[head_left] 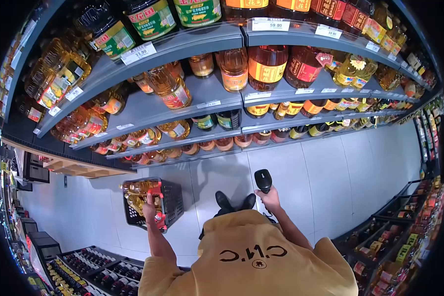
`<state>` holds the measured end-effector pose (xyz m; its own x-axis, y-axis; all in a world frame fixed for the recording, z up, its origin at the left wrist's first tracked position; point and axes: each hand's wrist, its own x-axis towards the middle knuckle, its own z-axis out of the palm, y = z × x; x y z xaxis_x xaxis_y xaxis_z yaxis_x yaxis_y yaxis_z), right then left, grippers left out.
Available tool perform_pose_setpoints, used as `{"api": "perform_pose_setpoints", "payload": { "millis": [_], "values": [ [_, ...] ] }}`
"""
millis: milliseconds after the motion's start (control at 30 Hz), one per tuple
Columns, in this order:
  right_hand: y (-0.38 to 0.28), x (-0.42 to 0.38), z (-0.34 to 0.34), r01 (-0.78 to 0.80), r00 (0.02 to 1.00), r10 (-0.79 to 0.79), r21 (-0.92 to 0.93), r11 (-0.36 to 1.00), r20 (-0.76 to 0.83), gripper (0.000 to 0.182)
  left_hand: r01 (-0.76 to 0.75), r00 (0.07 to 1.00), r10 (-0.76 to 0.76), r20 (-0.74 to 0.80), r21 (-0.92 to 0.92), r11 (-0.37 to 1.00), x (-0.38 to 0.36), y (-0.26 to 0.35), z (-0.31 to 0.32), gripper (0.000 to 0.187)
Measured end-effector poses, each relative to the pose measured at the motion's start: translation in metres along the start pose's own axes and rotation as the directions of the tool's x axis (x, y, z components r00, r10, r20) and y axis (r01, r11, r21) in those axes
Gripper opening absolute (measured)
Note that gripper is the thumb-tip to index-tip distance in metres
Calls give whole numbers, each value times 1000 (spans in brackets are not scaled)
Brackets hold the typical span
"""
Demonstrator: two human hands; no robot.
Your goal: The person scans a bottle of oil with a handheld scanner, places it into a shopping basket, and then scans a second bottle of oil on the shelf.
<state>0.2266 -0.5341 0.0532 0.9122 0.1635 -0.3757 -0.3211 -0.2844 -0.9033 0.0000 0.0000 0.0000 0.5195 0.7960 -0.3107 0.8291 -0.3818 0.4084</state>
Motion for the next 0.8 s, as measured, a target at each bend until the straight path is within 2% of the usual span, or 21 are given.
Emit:
{"api": "perform_pose_setpoints", "payload": {
  "millis": [67, 100, 167, 200, 267, 333, 433, 500, 567, 667, 767, 800],
  "values": [
    [-9, -9, 1, -8, 1000, 7, 65, 998, 13, 29, 1, 989, -22, -149, -138, 990, -13, 12, -13, 86],
    [2, 2, -22, -73, 997, 73, 6, 997, -12, 28, 52, 993, -68, -96, -162, 986, -20, 23, 40, 85],
    [-7, 6, -8, -176, 984, 176, 19, 984, -3, 28, 114, 985, -129, -115, -128, 985, -14, 27, 23, 81],
    [-4, 10, 3, -158, 987, 158, 29, 987, -10, 27, 57, 989, -63, -131, -48, 997, -10, 24, 15, 78],
    [-3, 15, 8, -96, 995, 96, 36, 995, -11, 27, 67, 994, -76, -84, -107, 992, -1, 7, 28, 77],
    [-1, 21, 11, -55, 998, 55, 5, 998, -29, 25, 90, 990, -101, -102, -99, 991, -8, 12, 34, 78],
    [1, 33, 20, -26, 999, 26, -9, 1000, -32, 25, 252, 967, -252, 27, -210, 945, -8, 13, 43, 85],
    [1, 36, 27, -11, 999, 11, -4, 1000, -39, 27, 235, 971, -236, 29, -261, 936, -7, 11, 50, 95],
    [-18, 33, 32, -24, 999, 24, -4, 1000, -47, 27, 216, 976, -206, 63, -296, 931, -19, 31, 44, 90],
    [-21, 31, 37, -46, 997, 44, -44, 998, -57, 27, 196, 980, -185, 72, -478, 856, -42, 66, 37, 69],
    [-20, 20, 37, -100, 992, 97, -33, 994, -77, 26, 363, 927, -253, 275, -498, 788, -60, 89, 24, 67],
    [-22, 15, 35, -157, 986, 157, -1, 988, -50, 26, 352, 932, -255, 257, -474, 807, -60, 85, 28, 69]
  ]
}}
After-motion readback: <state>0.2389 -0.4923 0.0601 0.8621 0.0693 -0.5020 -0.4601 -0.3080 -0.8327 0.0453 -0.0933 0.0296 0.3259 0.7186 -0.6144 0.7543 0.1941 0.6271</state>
